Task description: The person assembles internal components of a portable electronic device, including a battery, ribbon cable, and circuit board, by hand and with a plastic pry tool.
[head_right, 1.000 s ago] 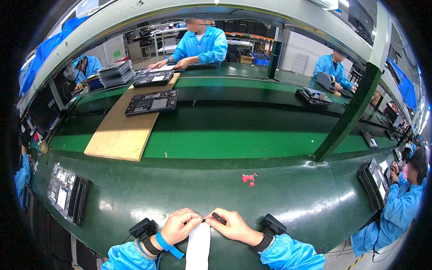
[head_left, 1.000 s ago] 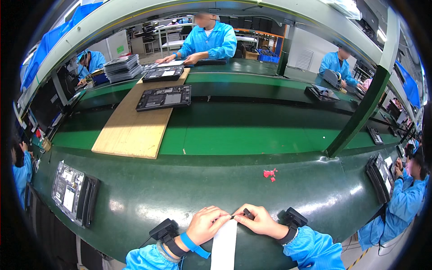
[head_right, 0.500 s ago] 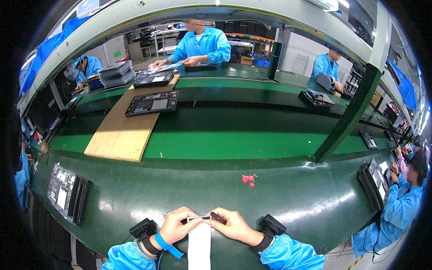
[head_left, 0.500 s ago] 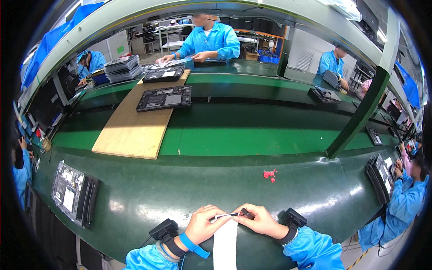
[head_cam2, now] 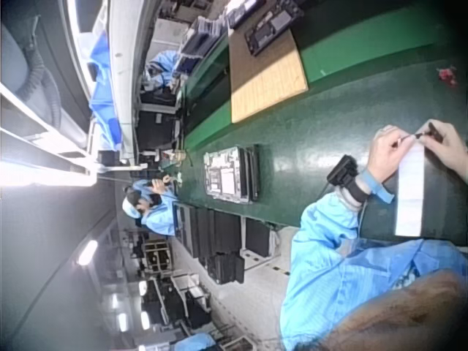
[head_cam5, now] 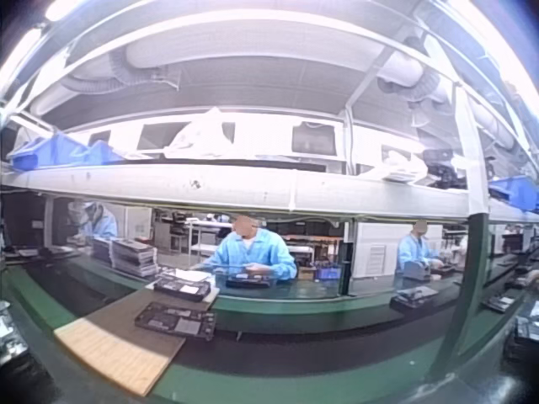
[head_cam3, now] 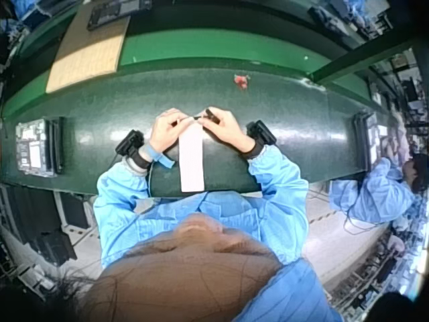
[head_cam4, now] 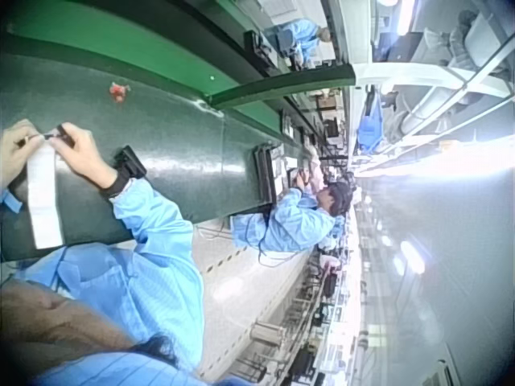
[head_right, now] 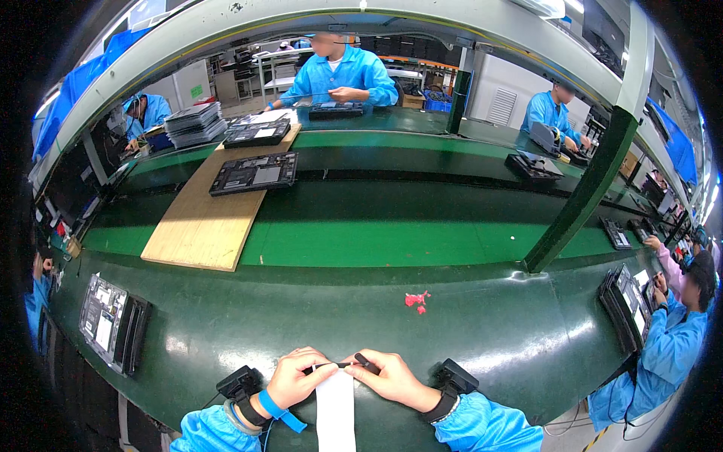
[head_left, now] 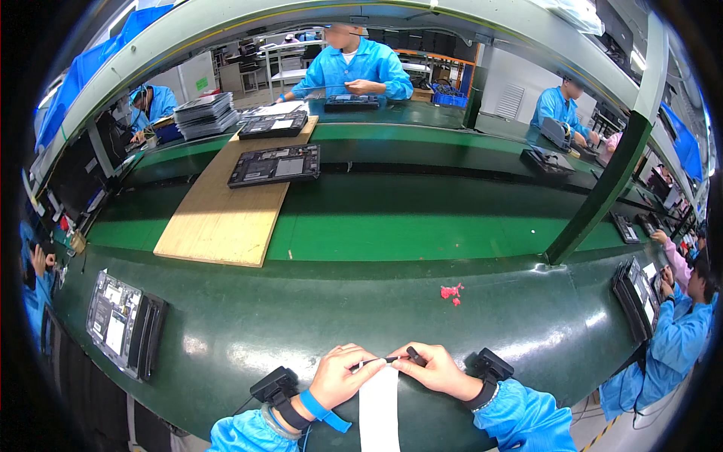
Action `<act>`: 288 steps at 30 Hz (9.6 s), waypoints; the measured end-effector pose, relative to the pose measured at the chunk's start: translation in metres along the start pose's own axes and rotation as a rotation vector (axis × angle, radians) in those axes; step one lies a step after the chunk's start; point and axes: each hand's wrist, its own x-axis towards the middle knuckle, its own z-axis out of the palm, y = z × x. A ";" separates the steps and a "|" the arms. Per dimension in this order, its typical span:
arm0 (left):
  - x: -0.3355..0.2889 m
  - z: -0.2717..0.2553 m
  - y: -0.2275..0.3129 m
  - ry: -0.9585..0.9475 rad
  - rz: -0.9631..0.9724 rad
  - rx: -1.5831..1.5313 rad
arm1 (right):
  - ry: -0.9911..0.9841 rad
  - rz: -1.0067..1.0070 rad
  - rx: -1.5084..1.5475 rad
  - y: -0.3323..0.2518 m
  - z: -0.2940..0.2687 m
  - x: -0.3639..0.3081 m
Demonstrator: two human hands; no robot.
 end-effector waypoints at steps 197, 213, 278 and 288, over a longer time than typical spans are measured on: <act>0.001 -0.005 0.008 0.132 -0.113 -0.121 | 0.136 -0.029 0.086 0.000 0.000 0.000; -0.001 -0.003 0.002 0.142 -0.091 -0.131 | 0.081 -0.008 0.066 0.004 -0.002 0.000; -0.003 -0.004 0.001 -0.026 0.010 -0.232 | 0.031 -0.252 -0.021 0.000 0.005 -0.003; -0.003 -0.003 0.002 0.001 -0.049 -0.230 | 0.058 -0.233 0.064 0.003 0.008 -0.003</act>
